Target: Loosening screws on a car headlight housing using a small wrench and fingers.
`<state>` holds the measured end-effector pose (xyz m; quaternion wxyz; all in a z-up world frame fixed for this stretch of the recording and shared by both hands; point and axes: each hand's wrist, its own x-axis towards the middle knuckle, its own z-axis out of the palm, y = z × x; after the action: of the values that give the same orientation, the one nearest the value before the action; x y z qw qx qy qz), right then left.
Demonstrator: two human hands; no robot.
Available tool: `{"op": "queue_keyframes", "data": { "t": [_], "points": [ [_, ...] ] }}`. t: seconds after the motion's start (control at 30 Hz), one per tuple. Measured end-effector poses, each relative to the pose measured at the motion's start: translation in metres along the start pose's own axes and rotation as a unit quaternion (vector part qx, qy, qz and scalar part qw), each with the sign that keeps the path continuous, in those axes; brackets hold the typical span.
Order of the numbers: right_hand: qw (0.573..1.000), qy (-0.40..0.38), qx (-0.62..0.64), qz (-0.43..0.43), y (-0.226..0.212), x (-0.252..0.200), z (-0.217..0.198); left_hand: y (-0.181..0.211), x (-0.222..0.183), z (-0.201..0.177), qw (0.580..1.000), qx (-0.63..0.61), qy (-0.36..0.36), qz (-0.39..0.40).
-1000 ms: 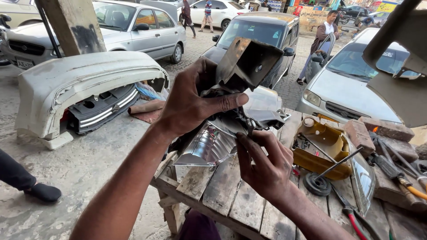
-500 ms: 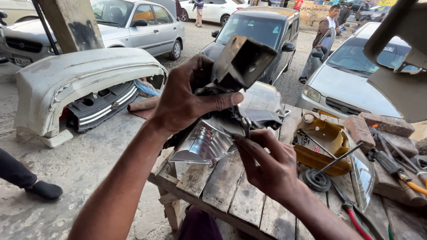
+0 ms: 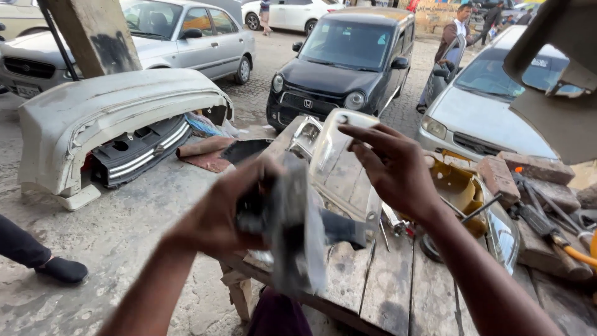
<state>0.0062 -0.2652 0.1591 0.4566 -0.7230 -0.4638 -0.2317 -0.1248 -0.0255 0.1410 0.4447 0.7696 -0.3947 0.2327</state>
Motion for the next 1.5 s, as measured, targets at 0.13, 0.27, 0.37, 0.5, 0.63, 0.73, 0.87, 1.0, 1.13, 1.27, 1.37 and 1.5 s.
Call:
{"op": "queue_keyframes", "data": {
  "t": [0.13,0.27,0.37,0.5,0.63,0.73,0.87,1.0,1.13,1.27,1.37,1.5],
  "points": [
    [0.985,-0.109,0.069,0.111,0.023,0.007,0.015,0.025,-0.02,0.058,1.0,-0.006,-0.011,0.015],
    [0.987,-0.147,0.021,0.055,0.033,0.009,0.02,0.029,-0.013,0.104,0.997,0.028,0.04,0.06],
    [0.975,-0.177,0.055,0.122,0.036,0.006,0.015,0.019,-0.021,0.145,0.991,0.079,0.018,0.108],
    [0.967,-0.204,0.09,0.123,0.042,0.004,0.011,-0.006,-0.028,0.185,0.976,0.18,-0.002,0.122],
    [0.97,-0.24,-0.009,0.022,0.053,-0.005,0.005,-0.047,-0.028,0.196,0.946,0.286,-0.054,0.145],
    [0.968,-0.244,-0.059,-0.006,0.055,-0.015,0.01,-0.076,-0.036,0.207,0.938,0.312,-0.051,0.142],
    [0.948,-0.279,-0.152,-0.002,0.063,-0.02,0.019,-0.079,-0.039,0.21,0.937,0.317,-0.02,0.144],
    [0.932,-0.323,-0.165,-0.015,0.057,-0.026,0.03,-0.086,-0.049,0.208,0.929,0.332,0.02,0.165],
    [0.942,-0.274,-0.164,-0.107,0.054,-0.031,0.035,-0.097,-0.058,0.208,0.934,0.317,0.006,0.166],
    [0.932,-0.29,-0.188,-0.108,0.047,-0.027,0.045,-0.103,-0.06,0.21,0.922,0.342,0.002,0.179],
    [0.906,-0.327,-0.221,-0.156,0.048,-0.027,0.052,-0.113,-0.066,0.212,0.923,0.342,-0.014,0.175],
    [0.879,-0.368,-0.264,-0.152,0.046,-0.028,0.055,-0.115,-0.074,0.206,0.923,0.349,-0.109,0.122]
  ]
}}
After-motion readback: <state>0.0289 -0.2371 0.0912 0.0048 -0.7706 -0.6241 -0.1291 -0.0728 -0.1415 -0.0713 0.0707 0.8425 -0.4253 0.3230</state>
